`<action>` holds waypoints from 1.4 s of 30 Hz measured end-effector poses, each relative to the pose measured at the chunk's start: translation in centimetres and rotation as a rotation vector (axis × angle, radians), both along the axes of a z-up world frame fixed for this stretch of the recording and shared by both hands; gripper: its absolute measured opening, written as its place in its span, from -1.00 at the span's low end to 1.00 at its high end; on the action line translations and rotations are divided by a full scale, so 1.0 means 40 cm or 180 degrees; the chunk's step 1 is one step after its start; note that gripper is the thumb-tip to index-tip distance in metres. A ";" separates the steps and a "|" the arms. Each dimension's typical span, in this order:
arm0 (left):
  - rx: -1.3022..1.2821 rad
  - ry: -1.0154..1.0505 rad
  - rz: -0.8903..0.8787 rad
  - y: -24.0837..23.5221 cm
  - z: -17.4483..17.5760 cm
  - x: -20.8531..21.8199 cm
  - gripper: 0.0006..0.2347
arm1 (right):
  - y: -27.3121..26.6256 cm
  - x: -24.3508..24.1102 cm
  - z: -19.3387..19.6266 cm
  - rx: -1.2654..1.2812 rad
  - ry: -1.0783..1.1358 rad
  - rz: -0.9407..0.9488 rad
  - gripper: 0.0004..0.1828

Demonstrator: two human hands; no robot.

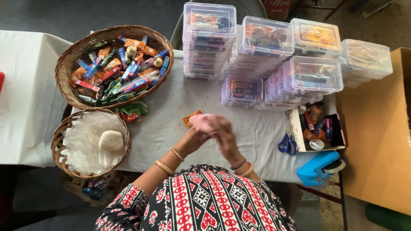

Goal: The person picks small packaged toiletry items from a wicker basket, wraps some in clear plastic, and places them into small transparent plastic storage boxes on the table. They occasionally wipe items with a pink cloth and stack filled boxes with others on the table.

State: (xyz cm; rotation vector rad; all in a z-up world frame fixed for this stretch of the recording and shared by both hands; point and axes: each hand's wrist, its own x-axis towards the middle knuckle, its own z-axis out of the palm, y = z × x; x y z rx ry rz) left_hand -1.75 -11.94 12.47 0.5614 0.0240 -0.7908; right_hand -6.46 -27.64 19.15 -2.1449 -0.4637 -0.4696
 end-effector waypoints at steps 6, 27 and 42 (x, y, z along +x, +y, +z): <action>0.0364 -0.0449 0.0138 -0.020 -0.091 -0.004 -0.69 | 0.020 0.034 -0.021 0.1144 0.0793 0.0271 -0.45; 0.3533 -0.4380 0.0994 -0.028 0.113 -0.003 -0.52 | -0.017 -0.003 -0.178 0.3975 0.3032 0.0306 -0.27; 0.3092 -0.3116 -0.0046 -0.025 -0.121 -0.047 -0.55 | -0.081 -0.061 -0.376 0.2029 0.2744 -0.0529 -0.50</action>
